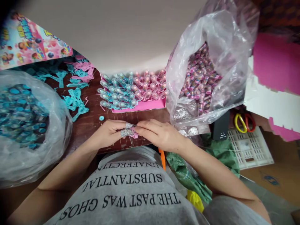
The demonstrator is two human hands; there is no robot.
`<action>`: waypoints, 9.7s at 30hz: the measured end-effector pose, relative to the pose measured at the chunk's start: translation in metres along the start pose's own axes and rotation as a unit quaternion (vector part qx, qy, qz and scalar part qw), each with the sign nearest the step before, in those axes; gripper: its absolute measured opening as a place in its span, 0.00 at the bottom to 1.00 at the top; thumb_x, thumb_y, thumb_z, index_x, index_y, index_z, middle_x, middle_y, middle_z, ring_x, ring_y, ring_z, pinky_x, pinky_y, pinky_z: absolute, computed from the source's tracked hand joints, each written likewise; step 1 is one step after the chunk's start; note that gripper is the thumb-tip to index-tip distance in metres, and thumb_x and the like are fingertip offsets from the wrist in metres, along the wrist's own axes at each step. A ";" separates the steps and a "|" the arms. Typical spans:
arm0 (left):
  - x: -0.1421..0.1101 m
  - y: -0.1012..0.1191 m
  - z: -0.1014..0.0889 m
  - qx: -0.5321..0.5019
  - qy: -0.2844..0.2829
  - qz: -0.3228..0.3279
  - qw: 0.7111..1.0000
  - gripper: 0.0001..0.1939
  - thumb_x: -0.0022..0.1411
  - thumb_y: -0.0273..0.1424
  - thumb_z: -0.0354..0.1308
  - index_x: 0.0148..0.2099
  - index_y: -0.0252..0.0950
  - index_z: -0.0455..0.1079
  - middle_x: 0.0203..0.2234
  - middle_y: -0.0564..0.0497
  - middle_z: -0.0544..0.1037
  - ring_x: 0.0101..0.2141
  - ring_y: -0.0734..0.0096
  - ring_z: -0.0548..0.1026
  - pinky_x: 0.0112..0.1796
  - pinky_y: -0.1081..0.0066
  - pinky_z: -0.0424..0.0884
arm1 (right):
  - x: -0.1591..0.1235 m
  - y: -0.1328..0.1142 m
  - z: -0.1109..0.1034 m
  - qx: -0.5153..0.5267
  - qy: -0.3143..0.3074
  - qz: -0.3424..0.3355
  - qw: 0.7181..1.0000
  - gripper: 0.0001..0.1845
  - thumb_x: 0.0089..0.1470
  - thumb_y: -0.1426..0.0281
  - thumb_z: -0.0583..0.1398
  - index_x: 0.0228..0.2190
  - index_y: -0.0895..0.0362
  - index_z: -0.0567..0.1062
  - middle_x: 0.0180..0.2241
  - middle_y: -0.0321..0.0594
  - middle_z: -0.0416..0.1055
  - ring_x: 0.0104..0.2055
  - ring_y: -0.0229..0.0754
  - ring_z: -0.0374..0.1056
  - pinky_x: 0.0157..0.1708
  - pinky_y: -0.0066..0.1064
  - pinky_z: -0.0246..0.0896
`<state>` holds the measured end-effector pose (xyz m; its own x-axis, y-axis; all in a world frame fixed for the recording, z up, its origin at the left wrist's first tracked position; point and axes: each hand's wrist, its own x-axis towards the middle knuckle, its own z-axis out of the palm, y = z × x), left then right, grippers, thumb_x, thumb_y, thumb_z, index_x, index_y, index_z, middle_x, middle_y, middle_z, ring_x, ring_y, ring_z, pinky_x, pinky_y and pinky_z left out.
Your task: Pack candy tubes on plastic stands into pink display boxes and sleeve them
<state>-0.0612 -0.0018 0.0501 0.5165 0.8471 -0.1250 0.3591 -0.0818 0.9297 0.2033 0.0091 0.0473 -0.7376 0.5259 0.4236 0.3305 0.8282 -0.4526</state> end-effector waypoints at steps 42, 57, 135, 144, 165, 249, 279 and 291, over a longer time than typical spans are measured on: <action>0.020 -0.024 0.061 -0.350 0.080 -0.249 0.899 0.24 0.52 0.46 0.74 0.45 0.35 0.80 0.20 0.60 0.63 0.19 0.83 0.52 0.21 0.76 0.48 | -0.023 0.019 -0.008 0.176 0.034 0.156 0.971 0.13 0.70 0.69 0.60 0.54 0.50 0.76 0.50 0.41 0.82 0.50 0.43 0.80 0.49 0.40 0.79; -0.007 -0.007 0.049 -0.135 0.138 -0.079 0.978 0.15 0.66 0.43 0.66 0.45 0.38 0.80 0.39 0.49 0.83 0.39 0.67 0.79 0.45 0.69 0.74 | -0.015 -0.005 0.004 0.065 0.030 0.127 0.989 0.13 0.71 0.67 0.59 0.53 0.52 0.77 0.47 0.41 0.84 0.47 0.44 0.81 0.48 0.37 0.78; -0.018 -0.079 -0.164 0.444 0.343 0.006 0.828 0.28 0.57 0.37 0.63 0.55 0.76 0.75 0.55 0.61 0.80 0.54 0.40 0.76 0.55 0.35 0.68 | -0.047 0.111 -0.059 -0.330 0.099 0.394 0.852 0.27 0.68 0.56 0.57 0.61 0.58 0.73 0.60 0.62 0.70 0.64 0.66 0.64 0.60 0.64 0.60; -0.072 -0.063 -0.018 0.070 0.281 -0.078 0.954 0.08 0.57 0.34 0.70 0.40 0.52 0.80 0.36 0.56 0.84 0.37 0.59 0.82 0.41 0.56 0.80 | -0.078 0.160 -0.058 -0.285 -0.047 0.400 0.870 0.27 0.69 0.61 0.51 0.60 0.64 0.74 0.47 0.64 0.78 0.51 0.65 0.73 0.50 0.57 0.68; -0.008 -0.025 0.022 -0.210 -0.077 -0.140 0.965 0.06 0.65 0.34 0.65 0.40 0.40 0.83 0.37 0.49 0.85 0.34 0.69 0.81 0.35 0.71 0.77 | -0.015 -0.001 0.038 0.349 0.040 0.267 0.898 0.16 0.64 0.58 0.67 0.49 0.52 0.80 0.46 0.40 0.83 0.47 0.40 0.81 0.50 0.34 0.77; -0.009 -0.026 0.066 -0.209 0.262 -0.038 0.941 0.25 0.63 0.35 0.70 0.58 0.40 0.65 0.47 0.47 0.81 0.46 0.64 0.82 0.52 0.62 0.78 | -0.009 -0.035 0.056 0.085 0.136 0.254 0.954 0.10 0.68 0.72 0.61 0.50 0.50 0.73 0.43 0.41 0.79 0.44 0.44 0.77 0.42 0.39 0.77; -0.025 -0.030 0.037 -0.156 0.109 -0.086 0.978 0.17 0.63 0.41 0.70 0.50 0.39 0.81 0.48 0.47 0.85 0.46 0.62 0.82 0.52 0.59 0.79 | -0.015 -0.002 0.018 0.147 0.009 0.147 0.978 0.11 0.69 0.65 0.62 0.52 0.49 0.77 0.44 0.39 0.81 0.44 0.42 0.79 0.45 0.37 0.79; -0.022 -0.016 0.028 -0.164 0.086 -0.082 0.979 0.12 0.64 0.37 0.69 0.49 0.41 0.84 0.42 0.52 0.87 0.42 0.64 0.83 0.46 0.66 0.80 | -0.017 -0.013 0.024 0.088 0.047 0.087 0.991 0.18 0.68 0.70 0.63 0.58 0.47 0.75 0.50 0.40 0.82 0.51 0.44 0.80 0.49 0.39 0.81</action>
<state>-0.0568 -0.0334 0.0283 0.3252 0.9126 -0.2477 0.1420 0.2118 0.9669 0.1970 -0.0149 0.0270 -0.6173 0.6804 0.3951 0.3336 0.6811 -0.6518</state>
